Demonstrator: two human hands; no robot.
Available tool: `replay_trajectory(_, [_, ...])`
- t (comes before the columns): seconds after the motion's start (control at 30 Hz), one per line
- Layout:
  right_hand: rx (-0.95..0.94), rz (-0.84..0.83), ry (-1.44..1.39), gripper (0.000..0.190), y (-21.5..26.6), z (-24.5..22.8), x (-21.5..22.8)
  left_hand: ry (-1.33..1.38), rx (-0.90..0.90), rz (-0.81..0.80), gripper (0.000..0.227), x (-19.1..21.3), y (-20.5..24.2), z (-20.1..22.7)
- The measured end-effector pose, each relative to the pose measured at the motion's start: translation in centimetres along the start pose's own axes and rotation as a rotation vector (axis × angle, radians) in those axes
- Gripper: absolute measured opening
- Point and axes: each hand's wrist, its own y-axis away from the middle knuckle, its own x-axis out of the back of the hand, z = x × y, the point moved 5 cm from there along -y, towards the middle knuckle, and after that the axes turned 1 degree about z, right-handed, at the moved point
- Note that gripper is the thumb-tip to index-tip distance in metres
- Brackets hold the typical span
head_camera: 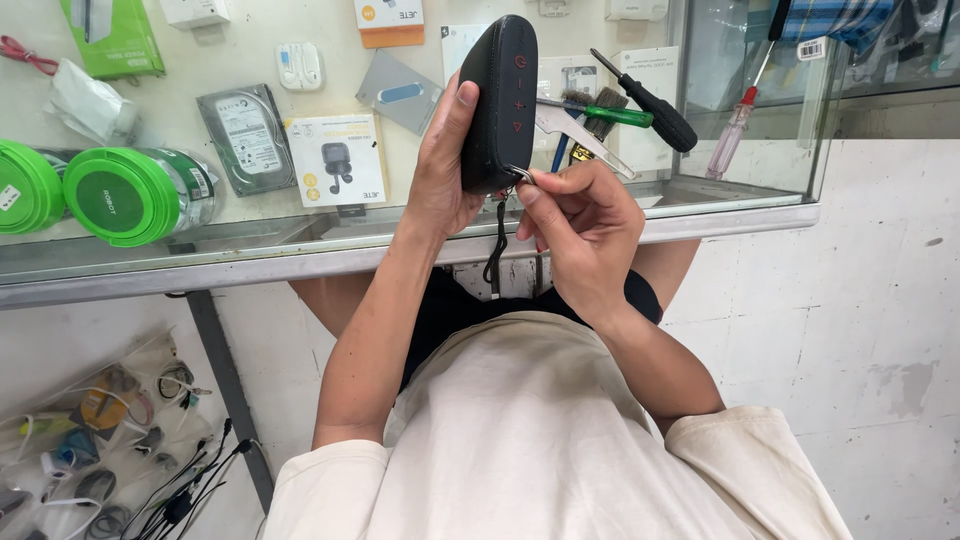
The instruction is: Disassembling a portable Bluetooth speaker using a screwdriver and prying tool
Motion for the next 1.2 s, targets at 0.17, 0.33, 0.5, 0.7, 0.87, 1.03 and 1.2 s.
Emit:
replay_trajectory(0.17, [-0.083, -0.033, -0.083, 0.013, -0.3, -0.2, 0.0, 0.012, -0.008, 0.001, 0.066, 0.0, 0.0, -0.1])
replay_trajectory(0.33, [-0.147, -0.03, -0.107, 0.013, -0.2, 0.0, 0.1, 0.03, -0.037, -0.016, 0.06, -0.1, 0.1, -0.1])
replay_trajectory(0.5, [-0.217, -0.019, -0.181, 0.012, 0.0, 0.7, 0.4, 0.004, -0.031, 0.002, 0.061, -0.3, 0.3, 0.1])
replay_trajectory(0.7, [-0.358, -0.011, -0.24, 0.013, 0.2, 1.0, 0.7, 0.04, -0.037, 0.036, 0.082, 0.7, 0.0, -0.5])
replay_trajectory(0.87, [-0.489, -0.019, -0.327, 0.011, 0.3, 1.2, 0.9, 0.052, -0.066, 0.002, 0.077, 0.8, -0.1, -0.6])
replay_trajectory(1.03, [-0.618, -0.038, -0.389, 0.011, 0.6, 1.4, 1.2, 0.051, -0.073, 0.006, 0.078, 1.1, -0.2, -0.9])
replay_trajectory(1.2, [-0.75, -0.055, -0.451, 0.011, 1.0, 2.1, 1.6, 0.018, -0.107, -0.02, 0.073, 0.9, -0.1, -0.7])
